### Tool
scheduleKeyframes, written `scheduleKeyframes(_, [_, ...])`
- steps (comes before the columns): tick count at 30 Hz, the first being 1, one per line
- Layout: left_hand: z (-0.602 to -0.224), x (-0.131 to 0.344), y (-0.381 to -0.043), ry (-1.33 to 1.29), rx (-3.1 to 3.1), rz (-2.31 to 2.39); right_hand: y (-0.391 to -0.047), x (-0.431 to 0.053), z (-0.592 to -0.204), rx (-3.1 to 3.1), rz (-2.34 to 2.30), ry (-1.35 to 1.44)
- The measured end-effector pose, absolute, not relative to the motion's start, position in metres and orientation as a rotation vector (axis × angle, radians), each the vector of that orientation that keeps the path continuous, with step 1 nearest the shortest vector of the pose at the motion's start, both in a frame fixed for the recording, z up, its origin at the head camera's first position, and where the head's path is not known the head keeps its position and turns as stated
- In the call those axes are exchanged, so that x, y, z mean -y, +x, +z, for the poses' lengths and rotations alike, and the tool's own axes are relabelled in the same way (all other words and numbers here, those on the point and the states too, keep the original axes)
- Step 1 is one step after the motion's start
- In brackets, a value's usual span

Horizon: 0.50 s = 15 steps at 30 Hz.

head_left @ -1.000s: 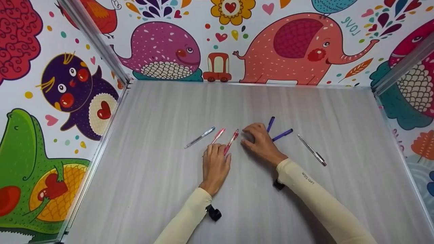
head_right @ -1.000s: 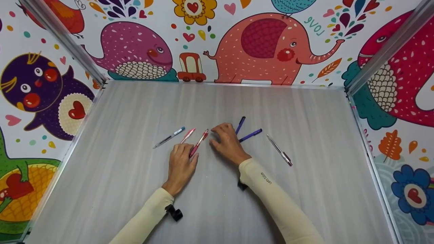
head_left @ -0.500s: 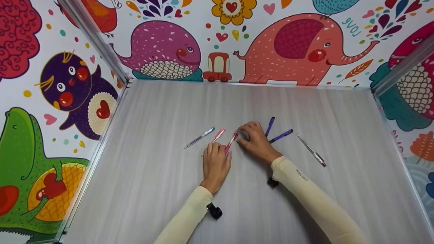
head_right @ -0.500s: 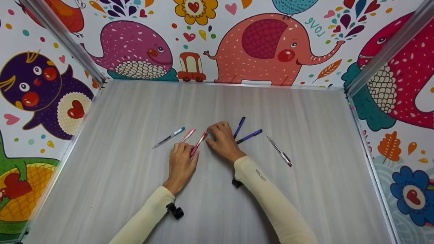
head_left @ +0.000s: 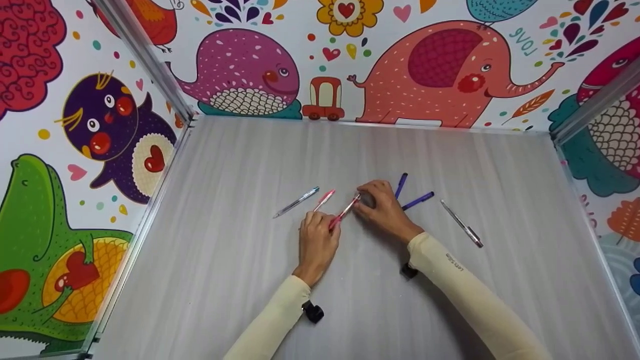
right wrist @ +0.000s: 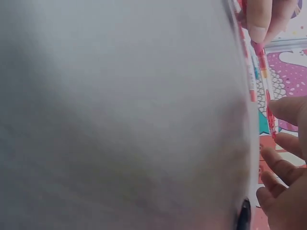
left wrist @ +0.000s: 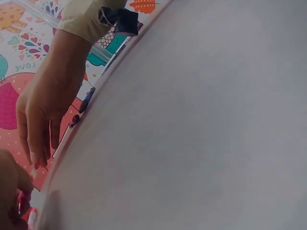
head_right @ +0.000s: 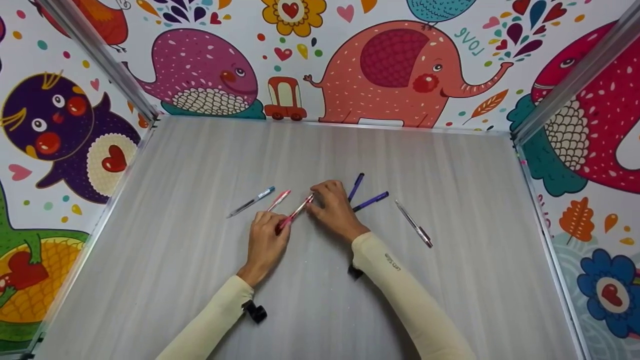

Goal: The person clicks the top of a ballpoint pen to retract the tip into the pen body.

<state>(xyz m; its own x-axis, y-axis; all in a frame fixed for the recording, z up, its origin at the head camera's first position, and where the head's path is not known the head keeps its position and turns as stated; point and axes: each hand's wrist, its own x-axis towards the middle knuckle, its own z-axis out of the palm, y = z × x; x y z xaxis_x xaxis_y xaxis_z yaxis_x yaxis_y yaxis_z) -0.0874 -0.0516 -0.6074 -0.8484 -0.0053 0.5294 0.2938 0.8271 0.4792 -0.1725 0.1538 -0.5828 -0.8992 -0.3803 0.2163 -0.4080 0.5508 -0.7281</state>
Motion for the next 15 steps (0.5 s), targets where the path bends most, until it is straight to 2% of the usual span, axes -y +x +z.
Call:
scheduleKeyframes(10, [-0.592, 0.047, -0.081, -0.262, 2.436, -1.029, -0.16, -0.171, -0.568, 2.671, 1.436, 0.684])
scheduleKeyframes(15, [-0.585, 0.04, -0.078, -0.277, 2.414, -1.115, -0.152, -0.178, -0.56, 2.647, 1.578, 0.563])
